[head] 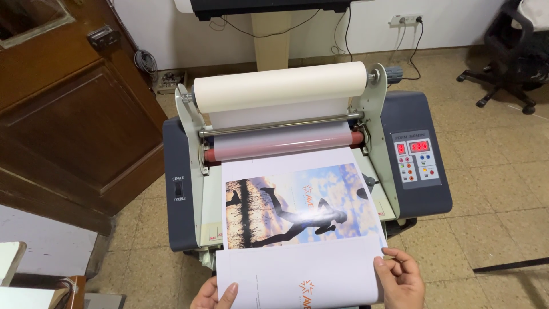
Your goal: Feeding and aligning printed sheets into a thermal laminating machine for processing.
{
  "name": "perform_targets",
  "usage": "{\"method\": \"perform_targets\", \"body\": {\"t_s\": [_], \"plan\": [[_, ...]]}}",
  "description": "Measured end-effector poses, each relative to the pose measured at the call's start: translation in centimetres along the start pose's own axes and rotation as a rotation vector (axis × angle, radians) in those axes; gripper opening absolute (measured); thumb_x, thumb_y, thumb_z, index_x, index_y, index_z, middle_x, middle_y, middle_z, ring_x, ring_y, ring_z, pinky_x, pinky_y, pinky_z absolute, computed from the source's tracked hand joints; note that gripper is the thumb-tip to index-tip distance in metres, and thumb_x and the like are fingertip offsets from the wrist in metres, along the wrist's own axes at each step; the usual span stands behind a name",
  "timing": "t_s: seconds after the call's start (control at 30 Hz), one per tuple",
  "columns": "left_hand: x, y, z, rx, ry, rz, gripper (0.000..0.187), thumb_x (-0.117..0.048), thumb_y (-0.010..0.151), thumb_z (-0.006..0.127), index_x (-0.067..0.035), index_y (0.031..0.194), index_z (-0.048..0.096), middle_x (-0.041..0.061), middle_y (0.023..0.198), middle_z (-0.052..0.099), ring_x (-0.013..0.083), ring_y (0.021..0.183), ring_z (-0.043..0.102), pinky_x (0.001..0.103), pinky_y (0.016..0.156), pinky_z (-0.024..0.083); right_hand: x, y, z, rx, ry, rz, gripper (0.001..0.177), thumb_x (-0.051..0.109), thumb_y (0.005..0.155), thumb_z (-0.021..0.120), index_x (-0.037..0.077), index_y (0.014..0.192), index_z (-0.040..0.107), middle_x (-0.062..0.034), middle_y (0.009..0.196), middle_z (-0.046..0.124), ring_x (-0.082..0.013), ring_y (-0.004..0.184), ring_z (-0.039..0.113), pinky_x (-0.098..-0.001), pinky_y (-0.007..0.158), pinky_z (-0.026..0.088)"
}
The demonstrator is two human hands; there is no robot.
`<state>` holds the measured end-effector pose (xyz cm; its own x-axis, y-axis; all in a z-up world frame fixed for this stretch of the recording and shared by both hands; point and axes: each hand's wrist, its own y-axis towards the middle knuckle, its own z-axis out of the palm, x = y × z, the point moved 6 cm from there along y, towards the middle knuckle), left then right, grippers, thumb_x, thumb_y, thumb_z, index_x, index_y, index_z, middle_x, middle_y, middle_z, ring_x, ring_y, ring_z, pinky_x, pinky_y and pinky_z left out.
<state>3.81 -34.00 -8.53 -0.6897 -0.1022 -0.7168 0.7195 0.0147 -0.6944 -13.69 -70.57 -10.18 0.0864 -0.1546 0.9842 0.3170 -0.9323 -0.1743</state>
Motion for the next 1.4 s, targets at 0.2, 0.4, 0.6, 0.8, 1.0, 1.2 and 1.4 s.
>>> {"method": "perform_targets", "body": {"t_s": [0.2,0.4,0.6,0.8,1.0,1.2,1.4], "plan": [[1.0,1.0,-0.2,0.021,-0.034,0.000,0.027,0.006,0.089,0.077,0.010,0.116,0.076,0.032,0.106,0.085,0.0379,0.093,0.075,0.046,0.086,0.057,-0.6,0.5,-0.3,-0.001,-0.011,0.002,0.025,0.009,0.092,0.076,0.003,0.116,0.072,-0.0053,0.078,0.066,-0.0135,0.082,0.059,-0.0272,0.085,0.045],[0.5,0.5,0.1,0.020,0.010,-0.048,0.033,0.002,0.089,0.077,0.008,0.121,0.075,0.030,0.111,0.084,0.0387,0.100,0.075,0.047,0.092,0.057,0.6,-0.3,0.0,-0.023,-0.021,0.007,0.023,0.009,0.092,0.076,0.003,0.115,0.072,-0.0057,0.078,0.065,-0.0151,0.081,0.059,-0.0280,0.084,0.045],[1.4,1.5,-0.2,0.027,-0.008,-0.035,0.030,0.003,0.090,0.077,0.009,0.119,0.074,0.030,0.106,0.084,0.0390,0.093,0.074,0.047,0.086,0.056,0.8,-0.5,0.1,-0.036,-0.003,-0.046,0.024,0.007,0.091,0.076,0.002,0.114,0.072,-0.0075,0.080,0.068,-0.0141,0.083,0.061,-0.0253,0.086,0.046],[1.6,1.7,-0.2,0.031,-0.050,-0.045,0.031,0.005,0.090,0.076,0.010,0.121,0.073,0.032,0.108,0.083,0.0419,0.094,0.074,0.049,0.088,0.056,0.8,-0.5,0.1,-0.046,0.005,-0.014,0.024,0.008,0.091,0.076,0.003,0.115,0.072,-0.0060,0.081,0.067,-0.0146,0.086,0.063,-0.0260,0.089,0.047],[1.4,1.3,-0.1,0.031,-0.061,-0.026,0.030,0.005,0.089,0.076,0.010,0.119,0.073,0.032,0.108,0.083,0.0426,0.093,0.074,0.049,0.088,0.057,1.6,-1.0,0.3,-0.056,-0.013,-0.002,0.022,0.007,0.093,0.076,0.003,0.114,0.072,-0.0060,0.079,0.066,-0.0148,0.083,0.061,-0.0266,0.087,0.045],[1.3,1.4,-0.2,0.038,-0.023,-0.020,0.028,0.003,0.090,0.077,0.009,0.117,0.074,0.030,0.105,0.084,0.0413,0.092,0.074,0.048,0.085,0.056,1.9,-1.1,0.2,-0.058,-0.023,-0.023,0.022,0.010,0.092,0.076,0.005,0.114,0.073,-0.0039,0.078,0.066,-0.0131,0.084,0.061,-0.0249,0.088,0.045],[1.3,1.2,-0.2,0.040,-0.052,-0.005,0.029,0.005,0.090,0.076,0.010,0.118,0.074,0.032,0.103,0.083,0.0424,0.089,0.074,0.049,0.084,0.056,2.4,-1.3,0.3,-0.052,0.010,-0.024,0.022,0.008,0.092,0.076,0.004,0.113,0.073,-0.0055,0.082,0.069,-0.0145,0.090,0.064,-0.0263,0.092,0.047]]}}
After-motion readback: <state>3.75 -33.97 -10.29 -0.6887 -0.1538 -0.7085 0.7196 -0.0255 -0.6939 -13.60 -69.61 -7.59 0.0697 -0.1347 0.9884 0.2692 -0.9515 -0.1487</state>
